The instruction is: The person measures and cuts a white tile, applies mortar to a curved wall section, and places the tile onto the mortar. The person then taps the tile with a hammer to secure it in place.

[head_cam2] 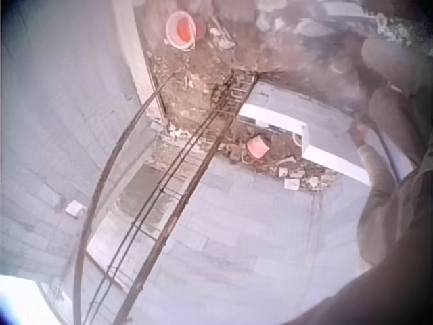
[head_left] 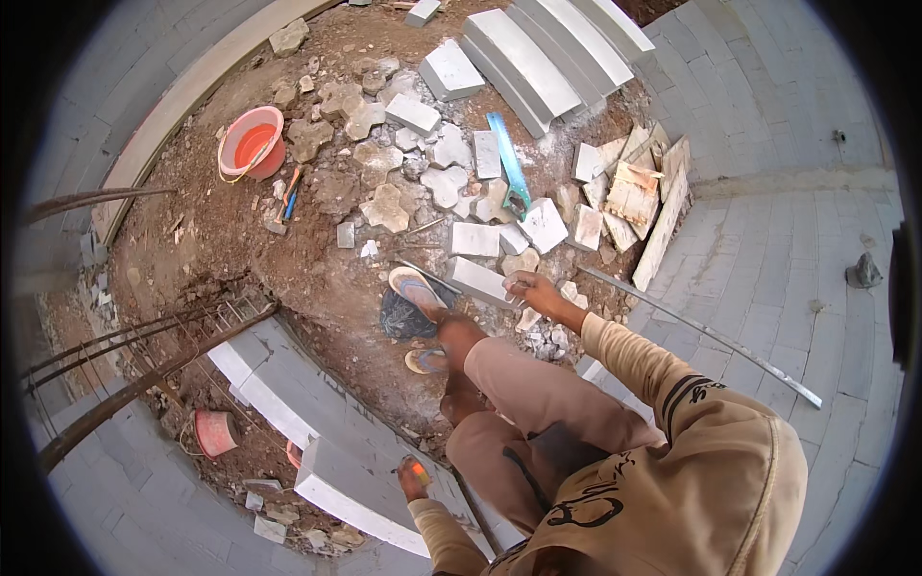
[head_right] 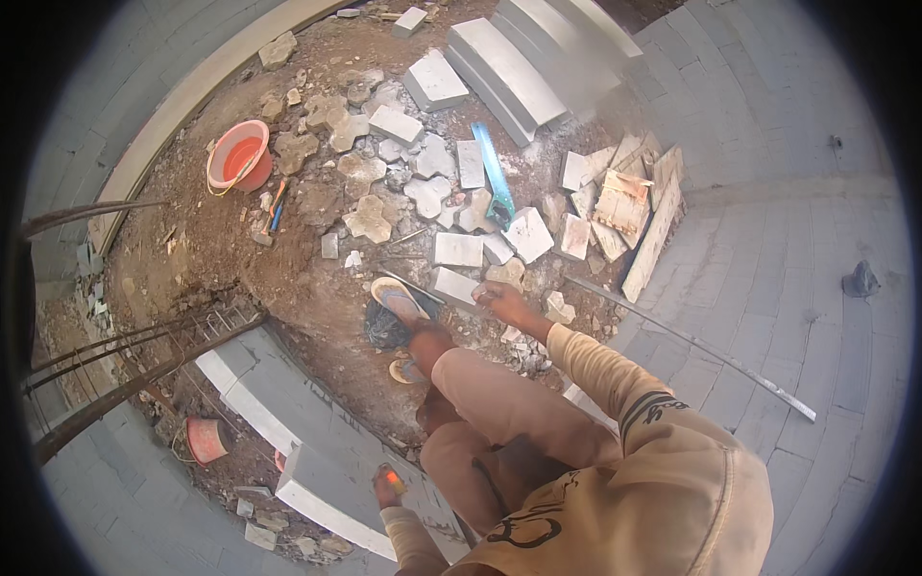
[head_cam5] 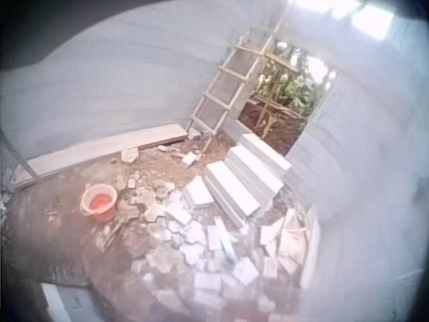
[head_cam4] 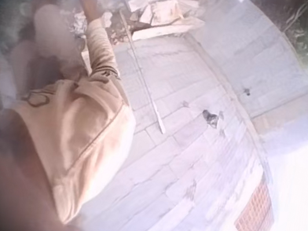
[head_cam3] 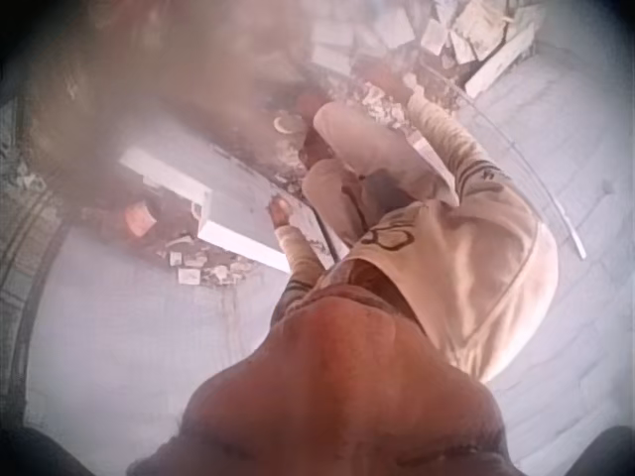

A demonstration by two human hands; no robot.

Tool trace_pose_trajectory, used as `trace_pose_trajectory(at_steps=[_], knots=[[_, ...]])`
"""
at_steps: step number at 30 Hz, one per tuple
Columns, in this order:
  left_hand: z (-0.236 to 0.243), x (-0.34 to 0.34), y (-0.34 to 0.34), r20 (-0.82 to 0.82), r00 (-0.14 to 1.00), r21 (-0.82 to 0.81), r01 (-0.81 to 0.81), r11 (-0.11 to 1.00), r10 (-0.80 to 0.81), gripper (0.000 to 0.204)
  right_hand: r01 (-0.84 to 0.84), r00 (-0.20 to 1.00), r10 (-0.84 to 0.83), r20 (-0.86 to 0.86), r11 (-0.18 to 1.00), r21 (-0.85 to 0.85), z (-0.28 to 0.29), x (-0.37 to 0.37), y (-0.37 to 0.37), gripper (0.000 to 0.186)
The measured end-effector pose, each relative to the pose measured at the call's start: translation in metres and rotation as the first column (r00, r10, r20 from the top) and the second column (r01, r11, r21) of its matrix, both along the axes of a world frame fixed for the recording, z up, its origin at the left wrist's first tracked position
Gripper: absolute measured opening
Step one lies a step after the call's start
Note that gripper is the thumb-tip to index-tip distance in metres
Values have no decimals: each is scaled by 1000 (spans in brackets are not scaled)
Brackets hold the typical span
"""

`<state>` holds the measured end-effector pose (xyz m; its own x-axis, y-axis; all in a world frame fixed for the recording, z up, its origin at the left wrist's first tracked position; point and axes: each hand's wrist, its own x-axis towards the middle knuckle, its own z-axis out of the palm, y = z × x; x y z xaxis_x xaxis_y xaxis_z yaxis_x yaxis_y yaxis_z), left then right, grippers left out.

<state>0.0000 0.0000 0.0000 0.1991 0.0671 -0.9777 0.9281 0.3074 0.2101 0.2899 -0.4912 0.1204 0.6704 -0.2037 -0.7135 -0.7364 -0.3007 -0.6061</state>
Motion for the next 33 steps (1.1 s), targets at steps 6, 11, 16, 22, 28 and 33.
trace_pose_trajectory(at_steps=[6, 11, 16, 22, 28, 33], knots=[[42, 100, 11, 38, 997, 6, 65, 998, -65, 32, -129, 917, 2, -399, 948, -292, -12, -212, -111, 34], [50, 186, -15, 83, 997, -105, 2, 995, 7, 32, -200, 844, 34, -536, 946, -256, 24, -354, -118, 37], [64, 297, -69, 192, 978, -233, 130, 964, -85, 39, -293, 823, 168, -543, 944, -151, 13, -397, -104, 44], [66, 449, -187, 286, 942, -300, 264, 916, -178, 63, -20, 936, -9, -352, 997, -80, -32, -298, -149, 41], [91, 582, -330, 301, 933, -199, 267, 943, -200, 52, 379, 905, -371, -206, 926, -2, -38, -144, -253, 25], [115, 684, -418, 377, 870, -175, 402, 898, -316, 45, 618, 781, -619, -83, 785, -43, -12, -35, -342, 23]])
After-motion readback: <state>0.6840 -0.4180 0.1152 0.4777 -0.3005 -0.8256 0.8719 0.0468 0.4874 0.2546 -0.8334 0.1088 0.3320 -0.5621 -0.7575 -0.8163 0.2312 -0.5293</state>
